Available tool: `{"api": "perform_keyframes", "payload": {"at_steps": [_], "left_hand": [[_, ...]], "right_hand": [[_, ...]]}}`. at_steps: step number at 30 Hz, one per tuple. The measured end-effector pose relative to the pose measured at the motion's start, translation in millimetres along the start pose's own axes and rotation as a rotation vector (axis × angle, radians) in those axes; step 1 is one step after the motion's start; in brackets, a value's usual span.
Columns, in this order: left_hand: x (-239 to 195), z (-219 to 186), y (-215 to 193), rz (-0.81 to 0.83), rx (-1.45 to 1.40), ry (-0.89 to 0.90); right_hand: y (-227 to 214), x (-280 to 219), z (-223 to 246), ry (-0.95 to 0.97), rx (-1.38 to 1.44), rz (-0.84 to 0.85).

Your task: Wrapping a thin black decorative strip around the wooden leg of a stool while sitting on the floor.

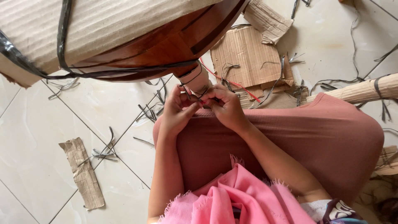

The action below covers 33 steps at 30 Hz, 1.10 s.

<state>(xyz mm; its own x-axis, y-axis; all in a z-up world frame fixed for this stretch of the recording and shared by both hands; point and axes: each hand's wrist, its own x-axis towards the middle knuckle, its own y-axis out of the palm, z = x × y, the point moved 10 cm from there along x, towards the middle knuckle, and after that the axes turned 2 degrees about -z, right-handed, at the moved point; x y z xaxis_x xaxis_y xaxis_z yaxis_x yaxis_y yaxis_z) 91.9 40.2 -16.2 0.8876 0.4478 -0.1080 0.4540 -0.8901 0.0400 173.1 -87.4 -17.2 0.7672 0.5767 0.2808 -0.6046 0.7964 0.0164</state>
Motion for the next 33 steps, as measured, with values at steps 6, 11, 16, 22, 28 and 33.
{"api": "perform_keyframes", "payload": {"at_steps": [6, 11, 16, 22, 28, 33], "left_hand": [[2.5, -1.2, -1.1, -0.010, 0.040, 0.033], [2.8, -12.2, -3.9, -0.082, 0.122, 0.065], [8.3, 1.4, -17.5, -0.171, 0.027, 0.057], [9.6, 13.6, -33.5, -0.250, 0.063, 0.056], [9.0, 4.4, -27.7, -0.245, 0.120, 0.054], [8.8, -3.8, -18.3, -0.245, 0.174, 0.033]], "right_hand": [[4.3, -5.4, -11.8, 0.030, 0.021, -0.010], [-2.9, -2.0, -3.1, -0.089, -0.072, -0.057], [-34.6, 5.2, -21.9, -0.156, -0.159, -0.179], [-36.8, 7.0, -8.8, -0.070, -0.202, -0.197], [-33.0, -1.8, -80.8, 0.160, -0.274, -0.106], [-26.6, -33.9, -177.6, 0.532, -0.356, 0.056]]}}
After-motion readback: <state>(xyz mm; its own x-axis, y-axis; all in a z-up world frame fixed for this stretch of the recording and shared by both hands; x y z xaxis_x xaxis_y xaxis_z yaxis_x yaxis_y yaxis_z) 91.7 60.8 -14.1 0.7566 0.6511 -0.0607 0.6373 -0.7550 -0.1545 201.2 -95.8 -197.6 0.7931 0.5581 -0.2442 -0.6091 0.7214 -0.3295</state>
